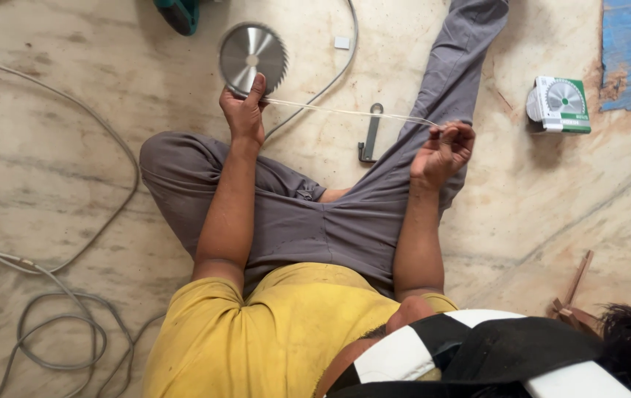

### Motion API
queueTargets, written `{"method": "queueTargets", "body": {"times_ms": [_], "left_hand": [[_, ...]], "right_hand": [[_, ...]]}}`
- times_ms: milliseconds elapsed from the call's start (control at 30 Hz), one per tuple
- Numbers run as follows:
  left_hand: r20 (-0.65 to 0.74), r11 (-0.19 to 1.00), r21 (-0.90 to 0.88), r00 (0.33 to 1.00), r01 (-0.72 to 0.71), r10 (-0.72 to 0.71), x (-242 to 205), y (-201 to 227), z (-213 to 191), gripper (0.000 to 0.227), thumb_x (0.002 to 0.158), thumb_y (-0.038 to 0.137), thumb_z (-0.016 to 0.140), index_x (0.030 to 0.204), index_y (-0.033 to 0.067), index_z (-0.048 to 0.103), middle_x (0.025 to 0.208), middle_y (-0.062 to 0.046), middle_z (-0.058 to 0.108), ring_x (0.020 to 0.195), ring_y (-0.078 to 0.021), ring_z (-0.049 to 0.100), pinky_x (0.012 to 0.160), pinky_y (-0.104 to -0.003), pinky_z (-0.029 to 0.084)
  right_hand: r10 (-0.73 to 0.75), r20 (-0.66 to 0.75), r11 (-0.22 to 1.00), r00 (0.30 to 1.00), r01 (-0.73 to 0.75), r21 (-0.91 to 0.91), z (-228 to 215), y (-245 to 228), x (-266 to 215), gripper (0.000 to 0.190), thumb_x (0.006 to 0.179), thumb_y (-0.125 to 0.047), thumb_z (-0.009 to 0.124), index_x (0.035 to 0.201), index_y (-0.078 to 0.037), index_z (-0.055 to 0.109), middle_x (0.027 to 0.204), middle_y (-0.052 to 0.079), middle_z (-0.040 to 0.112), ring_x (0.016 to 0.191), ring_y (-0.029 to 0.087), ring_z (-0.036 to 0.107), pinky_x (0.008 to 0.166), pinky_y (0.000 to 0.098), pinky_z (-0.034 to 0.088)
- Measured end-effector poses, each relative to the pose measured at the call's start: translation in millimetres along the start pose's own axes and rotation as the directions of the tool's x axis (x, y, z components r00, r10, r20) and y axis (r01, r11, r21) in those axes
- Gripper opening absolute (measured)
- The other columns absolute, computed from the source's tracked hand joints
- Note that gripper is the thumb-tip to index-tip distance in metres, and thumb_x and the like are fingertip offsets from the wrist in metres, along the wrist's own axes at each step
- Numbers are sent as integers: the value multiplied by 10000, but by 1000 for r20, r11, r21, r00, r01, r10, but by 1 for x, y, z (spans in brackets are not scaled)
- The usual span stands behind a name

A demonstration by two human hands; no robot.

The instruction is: The person unpacks a new circular saw blade from its packaging, removes the protective plastic, and installs it onto a circular saw. They use a wrench to tighten the blade onto the saw's arbor while sitting on the floor.

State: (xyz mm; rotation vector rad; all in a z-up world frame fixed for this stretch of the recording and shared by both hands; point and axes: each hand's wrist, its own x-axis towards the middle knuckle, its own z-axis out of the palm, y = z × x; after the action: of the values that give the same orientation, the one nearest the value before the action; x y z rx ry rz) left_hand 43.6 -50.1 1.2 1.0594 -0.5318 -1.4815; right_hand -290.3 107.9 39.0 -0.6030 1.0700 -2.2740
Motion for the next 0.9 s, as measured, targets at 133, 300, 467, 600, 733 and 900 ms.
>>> {"method": "queueTargets", "body": {"times_ms": [133,300,467,600,733,900], "left_hand": [[-123,970,-231,987,75,-105,2,4,-5,346,852,30,827,1142,77,645,918,-30,721,759,-126,681,588,-293,512],[-166,912,-393,967,114,-192,7,0,-13,330,866,41,818,1141,92,644,947,-31,706,808,-141,682,642,-313,547],[-150,849,-513,962,122,-229,8,1,-14,283,891,69,811,1118,107,647,978,-14,679,849,-143,664,698,-324,570],[-153,858,-507,971,83,-185,5,3,-12,268,884,86,800,1102,120,648,984,-20,683,857,-153,672,700,-332,574],[-122,906,-424,992,-15,-40,7,-10,-16,220,913,81,803,1093,93,677,1023,-55,703,895,-186,692,721,-366,596],[127,971,-186,976,-152,177,-1,-19,-11,202,947,88,817,1113,21,724,1051,-87,753,942,-192,743,834,-380,636]], "right_hand": [[-32,-29,999,999,31,-18,-9,-14,6,144,981,-16,741,1049,-79,630,974,43,653,880,140,602,785,298,533],[-71,-60,997,996,71,-9,-35,-18,18,111,1016,-23,721,1053,-68,627,957,55,649,831,145,571,752,302,514],[-63,-185,997,981,69,24,-58,-13,30,106,1014,-27,699,1082,-62,626,930,60,642,790,158,557,716,313,509],[-10,-324,1000,946,13,8,-56,-11,32,122,1001,-20,674,1105,-62,626,921,60,643,781,159,571,693,313,515],[-61,-304,980,951,-1,-199,-48,-2,28,64,1046,-27,639,1109,-38,633,973,57,649,851,147,595,752,300,532],[-255,-43,803,966,187,-565,3,6,-1,156,1072,-98,643,1210,-27,645,1161,82,676,1055,158,637,912,304,544]]}}
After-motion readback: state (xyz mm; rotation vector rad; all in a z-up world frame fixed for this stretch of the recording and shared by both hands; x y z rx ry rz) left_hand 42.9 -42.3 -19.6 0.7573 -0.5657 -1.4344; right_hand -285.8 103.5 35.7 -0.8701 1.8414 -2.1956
